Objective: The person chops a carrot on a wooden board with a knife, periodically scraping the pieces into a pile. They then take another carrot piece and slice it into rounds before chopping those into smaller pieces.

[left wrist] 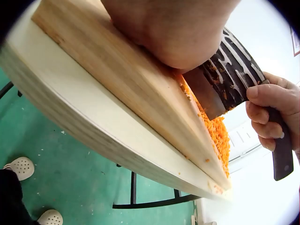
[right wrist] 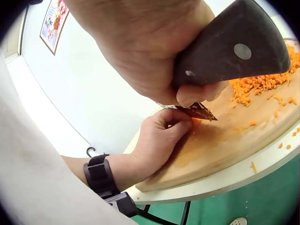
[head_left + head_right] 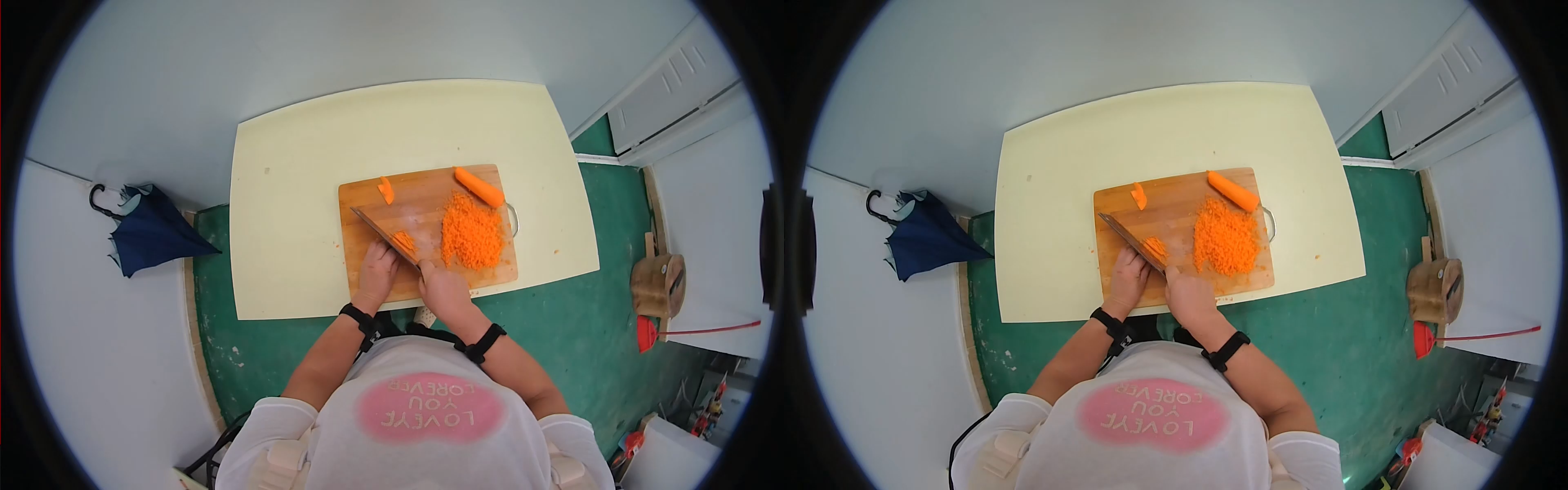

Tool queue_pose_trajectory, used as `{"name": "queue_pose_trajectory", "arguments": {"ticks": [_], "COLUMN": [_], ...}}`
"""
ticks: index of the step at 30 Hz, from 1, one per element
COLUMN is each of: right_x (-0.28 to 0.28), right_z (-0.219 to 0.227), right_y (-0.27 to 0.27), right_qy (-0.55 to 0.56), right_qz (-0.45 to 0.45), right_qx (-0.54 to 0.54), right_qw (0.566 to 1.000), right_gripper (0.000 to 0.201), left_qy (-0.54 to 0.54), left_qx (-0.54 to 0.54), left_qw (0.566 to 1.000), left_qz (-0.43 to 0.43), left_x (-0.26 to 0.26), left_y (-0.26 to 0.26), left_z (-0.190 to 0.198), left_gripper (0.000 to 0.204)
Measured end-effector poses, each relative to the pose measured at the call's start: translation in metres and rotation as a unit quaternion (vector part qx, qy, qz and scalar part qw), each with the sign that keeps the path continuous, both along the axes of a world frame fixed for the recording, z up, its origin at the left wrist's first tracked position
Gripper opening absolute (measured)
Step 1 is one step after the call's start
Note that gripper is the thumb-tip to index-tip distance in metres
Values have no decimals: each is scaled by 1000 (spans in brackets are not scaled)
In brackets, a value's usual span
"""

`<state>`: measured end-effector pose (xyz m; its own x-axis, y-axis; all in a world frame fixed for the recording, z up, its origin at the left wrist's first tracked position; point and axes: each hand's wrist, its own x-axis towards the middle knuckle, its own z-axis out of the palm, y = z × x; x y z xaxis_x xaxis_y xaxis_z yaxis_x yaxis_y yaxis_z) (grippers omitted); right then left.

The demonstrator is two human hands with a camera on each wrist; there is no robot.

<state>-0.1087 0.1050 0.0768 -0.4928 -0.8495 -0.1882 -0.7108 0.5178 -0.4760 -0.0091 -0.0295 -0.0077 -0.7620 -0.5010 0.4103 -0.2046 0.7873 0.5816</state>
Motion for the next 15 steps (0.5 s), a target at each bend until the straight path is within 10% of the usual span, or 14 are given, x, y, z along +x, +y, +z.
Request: {"name": "queue_pose_trajectory", "arguments": {"ticks": [15], "right_x": [-4], "right_z": [-8], "right_y": [-25], "right_qy": [-4], "right_qz": [-3], "right_qx": [-32], "right_qw": [999], "right_gripper": [13], "left_qy": [10], "left_qx": [14], "left_qw": [1000], "left_qz": [2], "left_x": [1], "left_y": [3], "left_z": [9], "left_gripper": [17]}}
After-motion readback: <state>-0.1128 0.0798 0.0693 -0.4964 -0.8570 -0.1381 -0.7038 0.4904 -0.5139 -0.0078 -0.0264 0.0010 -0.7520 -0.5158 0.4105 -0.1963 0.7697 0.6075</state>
